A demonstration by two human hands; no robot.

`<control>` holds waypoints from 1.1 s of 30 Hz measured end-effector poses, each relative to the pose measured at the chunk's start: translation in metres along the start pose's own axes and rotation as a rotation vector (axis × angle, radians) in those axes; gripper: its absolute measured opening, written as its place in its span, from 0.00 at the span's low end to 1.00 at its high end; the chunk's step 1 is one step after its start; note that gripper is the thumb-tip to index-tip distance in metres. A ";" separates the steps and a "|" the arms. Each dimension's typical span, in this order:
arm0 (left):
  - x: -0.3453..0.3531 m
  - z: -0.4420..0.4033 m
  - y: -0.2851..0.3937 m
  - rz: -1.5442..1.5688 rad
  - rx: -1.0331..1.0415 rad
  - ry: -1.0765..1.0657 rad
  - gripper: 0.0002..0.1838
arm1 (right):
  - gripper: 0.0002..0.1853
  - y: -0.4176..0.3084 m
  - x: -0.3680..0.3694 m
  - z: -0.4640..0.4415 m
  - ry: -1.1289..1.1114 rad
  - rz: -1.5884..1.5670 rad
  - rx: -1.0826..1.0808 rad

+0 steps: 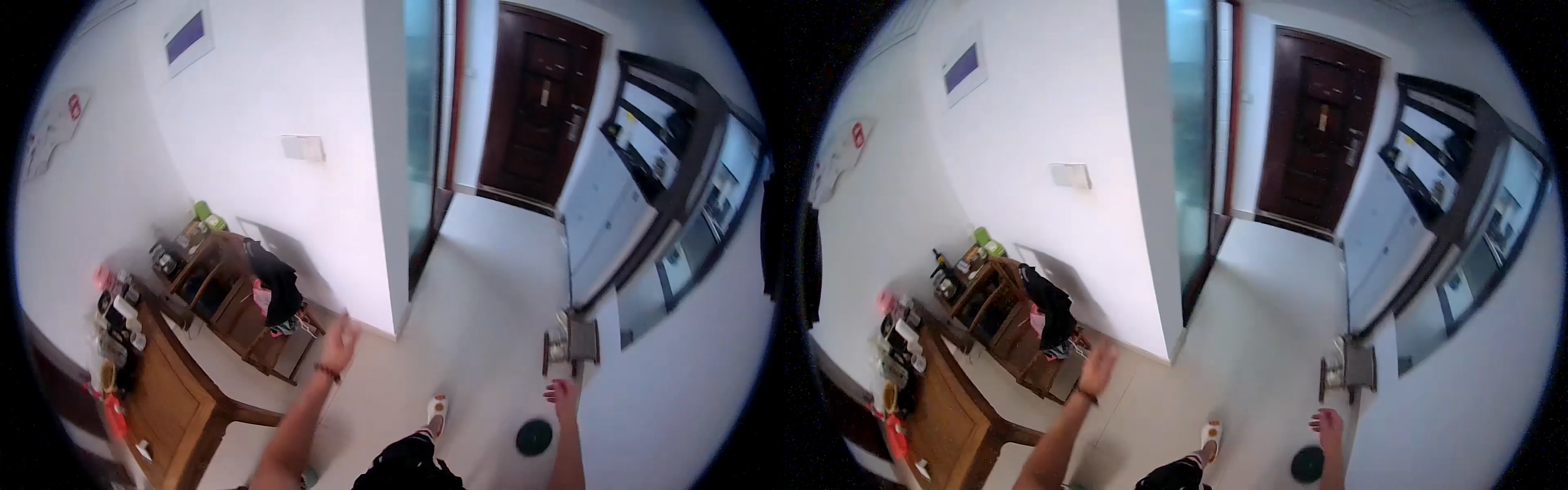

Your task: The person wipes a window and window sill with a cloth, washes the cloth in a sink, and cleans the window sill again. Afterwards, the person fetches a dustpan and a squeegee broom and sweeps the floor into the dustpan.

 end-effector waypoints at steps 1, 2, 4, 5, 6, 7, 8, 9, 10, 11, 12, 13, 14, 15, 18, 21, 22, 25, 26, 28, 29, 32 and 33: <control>-0.023 -0.066 0.071 -0.152 -0.024 0.123 0.33 | 0.11 0.004 -0.006 -0.052 0.018 0.056 0.044; -0.039 -0.128 0.108 -0.223 -0.104 0.165 0.33 | 0.12 0.005 -0.009 -0.100 0.041 0.115 0.075; -0.049 -0.242 0.094 -0.435 0.041 0.407 0.33 | 0.12 0.020 -0.005 -0.172 0.045 -0.027 0.297; -0.043 -0.267 0.113 -0.326 0.008 0.453 0.33 | 0.13 0.023 -0.002 -0.195 0.016 -0.088 0.376; -0.032 -0.297 0.149 -0.212 0.005 0.483 0.32 | 0.13 0.022 0.006 -0.222 -0.049 -0.015 0.415; -0.013 -0.317 0.173 -0.153 -0.015 0.501 0.28 | 0.14 0.015 0.017 -0.241 -0.094 0.039 0.455; 0.015 -0.330 0.201 -0.145 0.057 0.437 0.22 | 0.14 0.011 0.023 -0.263 -0.062 0.016 0.452; 0.051 -0.340 0.214 -0.164 0.114 0.390 0.18 | 0.15 0.014 0.030 -0.289 -0.077 0.012 0.504; 0.101 -0.354 0.204 0.013 0.172 0.232 0.17 | 0.16 0.017 0.034 -0.322 -0.095 0.010 0.556; 0.144 -0.380 0.241 -0.094 0.357 0.138 0.19 | 0.16 0.006 0.034 -0.367 -0.067 -0.014 0.552; 0.183 -0.390 0.251 -0.048 0.316 0.041 0.19 | 0.17 0.007 0.035 -0.397 -0.078 -0.013 0.546; 0.237 -0.416 0.232 -0.028 0.203 -0.080 0.20 | 0.18 0.016 0.035 -0.446 -0.090 -0.010 0.546; 0.284 -0.451 0.213 -0.021 0.158 -0.114 0.24 | 0.18 0.016 0.038 -0.500 -0.077 -0.021 0.549; 0.325 -0.481 0.190 0.011 0.110 -0.118 0.27 | 0.18 0.005 0.043 -0.550 -0.095 0.013 0.479; 0.418 -0.582 0.155 -0.021 0.062 -0.151 0.31 | 0.22 -0.017 0.058 -0.699 -0.133 0.053 0.322; 0.504 -0.690 0.126 -0.088 0.000 -0.206 0.35 | 0.24 -0.071 0.112 -0.842 -0.141 0.002 0.238; 0.527 -0.724 0.117 -0.090 -0.060 -0.246 0.36 | 0.25 -0.081 0.131 -0.885 -0.184 0.033 0.218; 0.586 -0.829 0.126 -0.122 -0.040 -0.304 0.38 | 0.27 -0.140 0.183 -0.977 -0.364 -0.003 0.190; 0.604 -0.866 0.121 -0.124 -0.055 -0.345 0.38 | 0.27 -0.166 0.203 -1.007 -0.362 0.009 0.187; 0.645 -0.942 0.084 -0.131 -0.016 -0.348 0.38 | 0.27 -0.212 0.249 -1.053 -0.556 -0.002 0.175; 0.668 -0.984 0.072 -0.181 0.043 -0.342 0.38 | 0.27 -0.223 0.257 -1.095 -0.550 0.003 0.179; 0.719 -1.108 0.061 -0.288 0.109 -0.429 0.43 | 0.27 -0.243 0.290 -1.180 -0.558 0.137 0.031; 0.743 -1.154 0.045 -0.332 0.180 -0.379 0.44 | 0.27 -0.255 0.293 -1.215 -0.506 0.090 0.040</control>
Point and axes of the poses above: each hand's wrist, its own z-axis away from the middle knuckle, its own x-axis out of the palm, y = z × x, the point moved 6 cm from there along -z, towards the middle knuckle, and after that the axes turned 8 degrees about -z, right-handed, at the moved point
